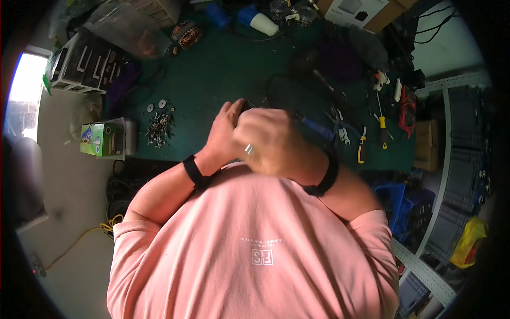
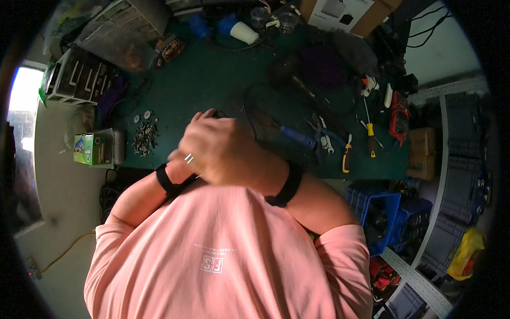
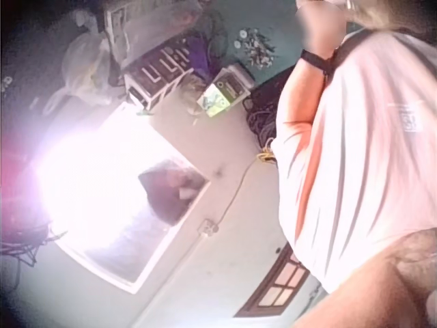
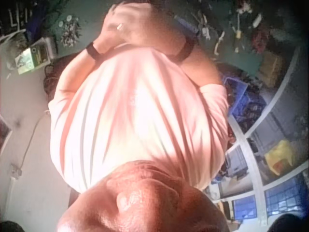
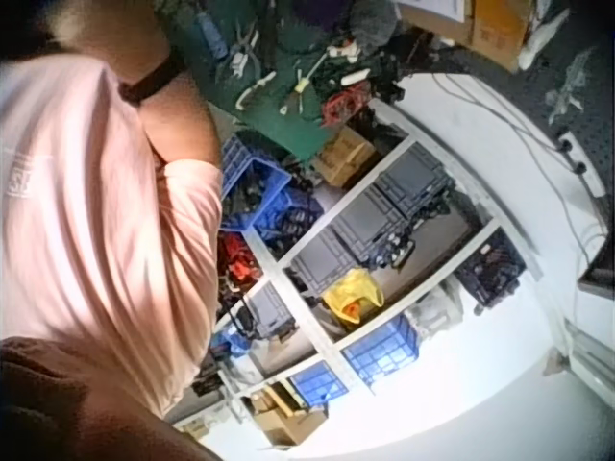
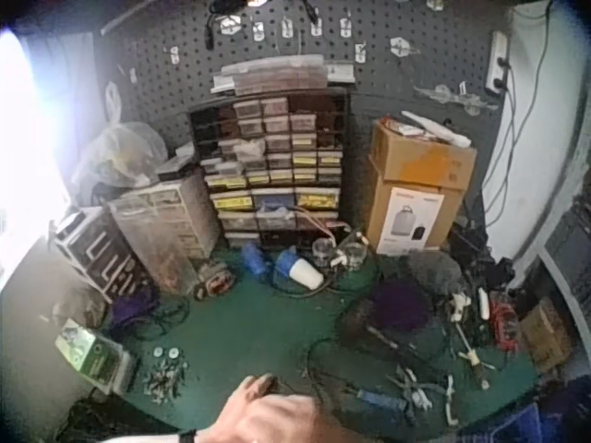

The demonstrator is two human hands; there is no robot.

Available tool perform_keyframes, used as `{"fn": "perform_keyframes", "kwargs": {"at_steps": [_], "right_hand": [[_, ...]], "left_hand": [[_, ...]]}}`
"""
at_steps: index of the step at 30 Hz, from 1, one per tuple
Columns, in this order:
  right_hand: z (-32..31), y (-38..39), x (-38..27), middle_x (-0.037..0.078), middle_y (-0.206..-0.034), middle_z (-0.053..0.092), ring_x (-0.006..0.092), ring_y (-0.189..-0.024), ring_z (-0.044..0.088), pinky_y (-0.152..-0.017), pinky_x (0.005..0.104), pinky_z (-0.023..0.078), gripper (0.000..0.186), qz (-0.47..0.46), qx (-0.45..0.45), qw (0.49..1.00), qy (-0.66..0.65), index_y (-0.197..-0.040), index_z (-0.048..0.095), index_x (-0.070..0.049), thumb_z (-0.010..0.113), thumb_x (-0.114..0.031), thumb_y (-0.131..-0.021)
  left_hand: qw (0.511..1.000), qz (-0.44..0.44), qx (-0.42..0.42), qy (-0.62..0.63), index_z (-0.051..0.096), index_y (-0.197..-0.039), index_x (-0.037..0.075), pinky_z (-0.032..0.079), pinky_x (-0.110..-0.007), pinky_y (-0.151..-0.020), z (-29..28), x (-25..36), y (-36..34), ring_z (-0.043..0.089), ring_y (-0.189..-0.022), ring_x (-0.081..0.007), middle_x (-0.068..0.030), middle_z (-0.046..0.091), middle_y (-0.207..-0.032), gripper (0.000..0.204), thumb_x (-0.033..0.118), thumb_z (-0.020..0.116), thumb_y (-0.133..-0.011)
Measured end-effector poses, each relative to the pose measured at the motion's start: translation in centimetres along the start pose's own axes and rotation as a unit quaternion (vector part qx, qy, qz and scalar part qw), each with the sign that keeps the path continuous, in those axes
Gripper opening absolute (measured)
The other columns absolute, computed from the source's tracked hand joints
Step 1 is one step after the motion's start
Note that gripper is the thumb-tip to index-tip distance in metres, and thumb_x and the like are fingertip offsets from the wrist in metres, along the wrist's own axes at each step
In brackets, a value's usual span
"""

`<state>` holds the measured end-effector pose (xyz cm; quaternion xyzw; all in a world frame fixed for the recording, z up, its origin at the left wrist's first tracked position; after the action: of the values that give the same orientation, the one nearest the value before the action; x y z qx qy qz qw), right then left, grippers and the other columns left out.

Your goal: The person disassembles a black electronic device using a hammer and a screwdriver to pry open the casing. They manipulate the internal components and wires, then reassemble the device by snapping the casing back together and securing it.

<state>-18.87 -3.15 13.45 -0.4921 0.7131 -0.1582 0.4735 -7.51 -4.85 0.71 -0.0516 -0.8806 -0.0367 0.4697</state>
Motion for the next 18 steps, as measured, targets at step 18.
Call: {"fn": "perform_keyframes", "kwargs": {"at_steps": [18], "right_hand": [[-1.1, 11.5, 3.6, 0.014, -0.095, 0.072, 0.0322, -0.089, 0.069, -0.077, 0.0391, 0.056, 0.015, 0.280, 0.043, 0.958, 0.038, -0.101, 0.069, -0.002, 0.070, -0.005, -0.086]], "left_hand": [[0.944, -0.251, -0.003, 0.213, 0.059, -0.122, -0.010, 0.050, -0.027, -0.082, -0.2, -6.6, -0.9, 0.063, -0.094, -0.0151, -0.0080, 0.068, -0.105, 0.051, 0.024, 0.074, -0.087]]}}
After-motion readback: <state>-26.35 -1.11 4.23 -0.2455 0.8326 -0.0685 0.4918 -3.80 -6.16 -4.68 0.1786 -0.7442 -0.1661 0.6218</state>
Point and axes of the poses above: each hand's wrist, its own y-axis away from the middle knuckle, its own z-axis out of the palm, x = y × z, the point moved 7 cm from there along -y, towards the middle knuckle
